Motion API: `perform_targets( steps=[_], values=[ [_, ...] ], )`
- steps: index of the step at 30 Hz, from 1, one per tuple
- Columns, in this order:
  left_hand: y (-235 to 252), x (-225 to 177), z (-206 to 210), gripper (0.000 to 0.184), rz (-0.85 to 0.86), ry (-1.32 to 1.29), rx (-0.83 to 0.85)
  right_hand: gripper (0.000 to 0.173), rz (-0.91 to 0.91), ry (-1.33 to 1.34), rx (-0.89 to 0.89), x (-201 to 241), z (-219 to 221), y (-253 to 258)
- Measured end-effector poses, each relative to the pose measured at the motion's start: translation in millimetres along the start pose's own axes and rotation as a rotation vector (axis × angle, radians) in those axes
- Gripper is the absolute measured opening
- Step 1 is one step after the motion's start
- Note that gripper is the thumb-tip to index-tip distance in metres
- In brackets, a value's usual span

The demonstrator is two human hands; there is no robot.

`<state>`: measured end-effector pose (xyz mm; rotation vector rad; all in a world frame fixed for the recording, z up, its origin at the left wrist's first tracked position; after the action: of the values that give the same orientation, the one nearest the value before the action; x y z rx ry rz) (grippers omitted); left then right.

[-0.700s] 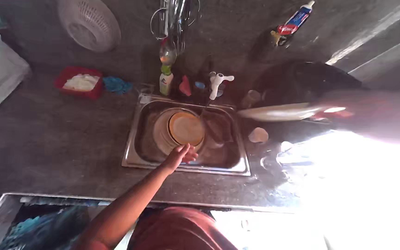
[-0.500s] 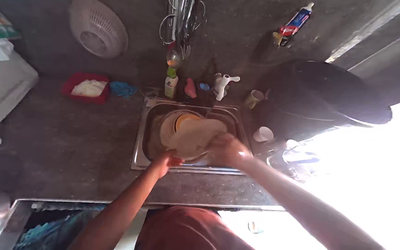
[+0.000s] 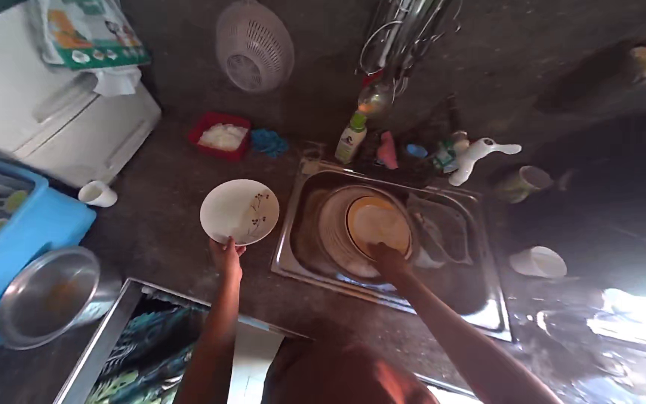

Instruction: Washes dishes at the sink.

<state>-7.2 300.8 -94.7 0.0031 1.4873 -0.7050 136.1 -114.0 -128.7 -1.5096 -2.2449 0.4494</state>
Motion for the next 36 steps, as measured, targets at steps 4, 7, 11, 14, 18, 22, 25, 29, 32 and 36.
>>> perform_targets(
  steps=[4,7,11,14,18,22,25,29,32,36],
  values=[
    [21,5,2,0.059,-0.006,-0.022,-0.012,0.054,-0.052,-0.051,0.036,-8,-5,-1],
    [29,7,2,0.054,-0.044,0.102,-0.009,0.049,-0.028,-0.037,0.013,-7,-8,-9],
    [30,4,-4,0.051,-0.126,0.380,0.042,0.047,-0.018,0.026,-0.039,-8,-8,-18],
    [26,-2,-9,0.052,-0.084,0.577,0.026,0.043,-0.036,0.087,-0.080,-12,-11,-22],
    [-5,-27,4,0.067,0.324,0.885,0.076,0.029,-0.022,0.145,-0.169,-13,-39,-35],
    [-73,-10,58,0.038,0.776,0.872,0.384,0.042,0.108,0.379,-0.211,-17,-96,-54],
    [-116,20,113,0.035,0.703,0.713,0.712,0.036,0.183,0.794,-0.447,-40,-125,-53],
    [-142,53,187,0.043,0.196,0.583,0.909,0.032,0.413,1.420,-0.686,-87,-115,-39],
    [-150,71,237,0.048,-0.078,0.400,0.963,0.041,0.407,1.821,-0.667,-99,-103,-28],
    [-163,88,289,0.058,-0.386,0.153,1.081,0.043,0.178,2.189,-0.616,-99,-102,-17]
  ],
)
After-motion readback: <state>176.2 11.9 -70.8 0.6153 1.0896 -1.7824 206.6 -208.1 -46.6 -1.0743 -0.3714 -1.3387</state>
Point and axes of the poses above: each hand's wrist, its own y-axis towards the middle knuckle, its own z-axis out of the palm, x = y × z, the point moved 6 cm from there along y, towards the middle knuckle, and after that the axes turned 4 degrees about -y, right-handed, at the moved point
